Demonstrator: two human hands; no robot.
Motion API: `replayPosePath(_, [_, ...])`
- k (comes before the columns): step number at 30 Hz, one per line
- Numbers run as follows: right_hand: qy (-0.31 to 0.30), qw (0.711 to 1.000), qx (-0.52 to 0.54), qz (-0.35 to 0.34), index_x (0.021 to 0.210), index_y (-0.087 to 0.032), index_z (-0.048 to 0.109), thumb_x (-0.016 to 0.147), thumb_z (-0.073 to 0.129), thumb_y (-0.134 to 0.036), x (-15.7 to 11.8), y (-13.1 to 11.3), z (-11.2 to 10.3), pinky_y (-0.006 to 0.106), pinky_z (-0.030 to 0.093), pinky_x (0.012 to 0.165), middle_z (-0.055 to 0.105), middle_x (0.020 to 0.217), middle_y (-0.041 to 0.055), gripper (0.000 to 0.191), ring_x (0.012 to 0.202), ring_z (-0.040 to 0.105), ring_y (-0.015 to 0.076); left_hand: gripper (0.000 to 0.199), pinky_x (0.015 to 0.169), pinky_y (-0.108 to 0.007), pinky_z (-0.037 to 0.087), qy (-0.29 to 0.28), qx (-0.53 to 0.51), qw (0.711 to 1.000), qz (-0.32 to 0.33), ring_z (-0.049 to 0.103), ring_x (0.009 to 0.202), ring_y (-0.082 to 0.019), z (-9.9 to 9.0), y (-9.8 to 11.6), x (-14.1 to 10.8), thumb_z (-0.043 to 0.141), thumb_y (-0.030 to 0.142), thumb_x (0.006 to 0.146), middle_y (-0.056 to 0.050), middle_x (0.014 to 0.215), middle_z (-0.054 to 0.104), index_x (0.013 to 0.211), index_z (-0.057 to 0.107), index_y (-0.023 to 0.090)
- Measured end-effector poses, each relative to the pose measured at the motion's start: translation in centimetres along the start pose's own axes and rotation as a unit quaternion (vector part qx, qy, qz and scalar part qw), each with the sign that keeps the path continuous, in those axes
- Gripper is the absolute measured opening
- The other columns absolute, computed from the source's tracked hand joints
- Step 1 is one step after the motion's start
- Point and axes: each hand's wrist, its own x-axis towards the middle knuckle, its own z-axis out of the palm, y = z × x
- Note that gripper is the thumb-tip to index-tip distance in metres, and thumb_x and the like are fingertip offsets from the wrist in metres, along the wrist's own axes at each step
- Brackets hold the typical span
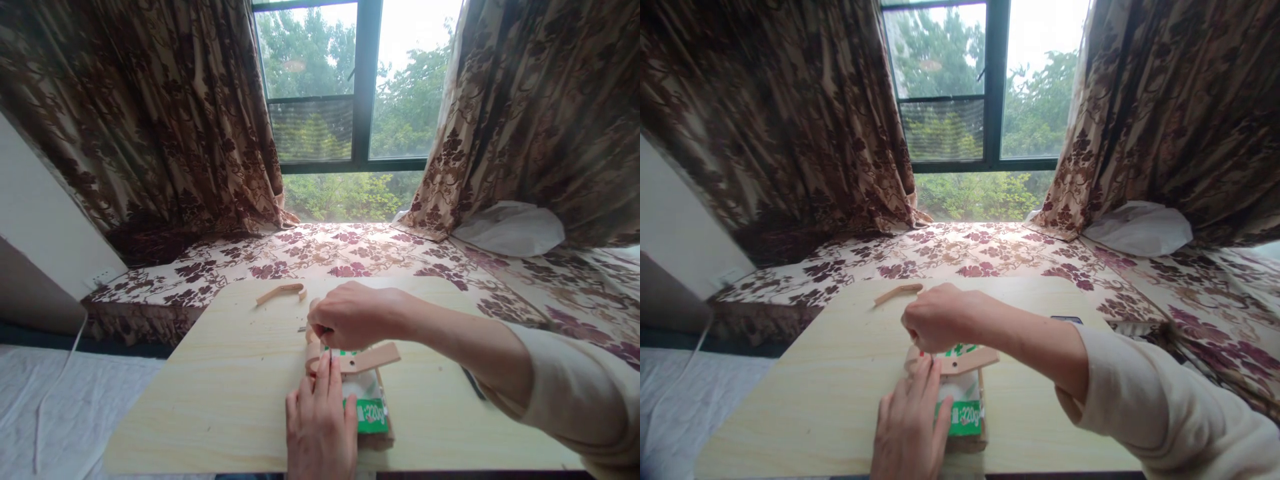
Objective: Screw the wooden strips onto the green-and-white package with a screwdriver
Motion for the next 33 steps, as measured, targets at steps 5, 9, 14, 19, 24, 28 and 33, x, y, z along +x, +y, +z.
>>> replayPosePath(5, [-0.003, 1.0, -0.012, 0.005, 0.092, -0.017, 0.067, 0.076, 0.048, -0.024, -0.2, 0.12, -0.42, 0.027, 0.028, 0.049, 0.071, 0.08, 0.0098, 0.025, 0.067, 0.061, 0.0181, 0.043, 0.082, -0.036, 0.04, 0.0, 0.0, 1.0, -0.004, 0.054, 0.099, -0.02, 0.07, -0.01, -0.01, 0.045, 0.02, 0.085, -0.005, 0.13, 0.055, 0.128, 0.05, 0.019])
replayPosePath(9, [-0.004, 1.0, 0.002, -0.001, 0.094, -0.019, 0.064, 0.076, 0.048, -0.022, -0.34, -0.03, -0.54, 0.026, 0.029, 0.051, 0.071, 0.085, 0.0081, 0.025, 0.071, 0.061, 0.018, 0.043, 0.082, -0.037, 0.04, -0.001, 0.015, 1.0, -0.006, 0.054, 0.1, -0.021, 0.13, 0.05, -0.04, 0.047, 0.021, 0.084, -0.005, 0.128, 0.057, 0.127, 0.052, 0.02])
replayPosePath(14, [0.007, 1.0, 0.009, 0.018, 0.088, -0.017, 0.064, 0.079, 0.045, -0.022, -0.2, -0.07, -0.02, 0.026, 0.028, 0.049, 0.071, 0.08, 0.008, 0.022, 0.069, 0.061, 0.0177, 0.045, 0.083, -0.037, 0.041, -0.009, 0.019, 1.0, -0.007, 0.054, 0.102, -0.022, 0.32, 0.01, -0.12, 0.047, 0.021, 0.083, -0.006, 0.129, 0.056, 0.128, 0.05, 0.021])
replayPosePath(19, [0.03, 0.999, 0.014, 0.025, 0.087, -0.017, 0.063, 0.08, 0.046, -0.027, -0.28, 0.4, 0.18, 0.026, 0.026, 0.048, 0.071, 0.079, 0.0082, 0.021, 0.067, 0.06, 0.0174, 0.045, 0.083, -0.037, 0.041, -0.005, 0.016, 1.0, -0.004, 0.054, 0.104, -0.021, 0.39, -0.15, -0.16, 0.046, 0.021, 0.084, -0.005, 0.13, 0.056, 0.129, 0.05, 0.02])
replayPosePath(24, [0.029, 0.999, 0.018, 0.006, 0.089, -0.019, 0.063, 0.08, 0.046, -0.025, -0.86, 0.36, -0.06, 0.026, 0.026, 0.049, 0.07, 0.078, 0.0066, 0.02, 0.065, 0.059, 0.0162, 0.045, 0.082, -0.036, 0.041, 0.002, 0.019, 1.0, -0.003, 0.054, 0.103, -0.021, 0.47, -0.13, -0.17, 0.046, 0.022, 0.084, -0.005, 0.129, 0.056, 0.129, 0.049, 0.02])
replayPosePath(28, [0.024, 0.999, 0.023, 0.025, 0.087, -0.017, 0.063, 0.082, 0.045, -0.025, -0.85, 0.21, 0.22, 0.026, 0.025, 0.049, 0.07, 0.076, 0.0072, 0.019, 0.067, 0.06, 0.0164, 0.047, 0.082, -0.037, 0.041, 0.002, 0.023, 1.0, -0.005, 0.053, 0.103, -0.022, 0.61, -0.14, -0.2, 0.047, 0.023, 0.083, -0.006, 0.13, 0.055, 0.13, 0.048, 0.021])
replayPosePath(33, [0.034, 0.998, 0.028, 0.033, 0.089, -0.017, 0.064, 0.082, 0.047, -0.028, -0.57, 0.45, 0.3, 0.026, 0.026, 0.05, 0.07, 0.08, 0.0079, 0.021, 0.067, 0.058, 0.0162, 0.044, 0.082, -0.036, 0.039, 0.0, 0.015, 1.0, -0.005, 0.053, 0.102, -0.021, 0.42, -0.18, -0.15, 0.043, 0.022, 0.085, -0.004, 0.13, 0.055, 0.128, 0.05, 0.021])
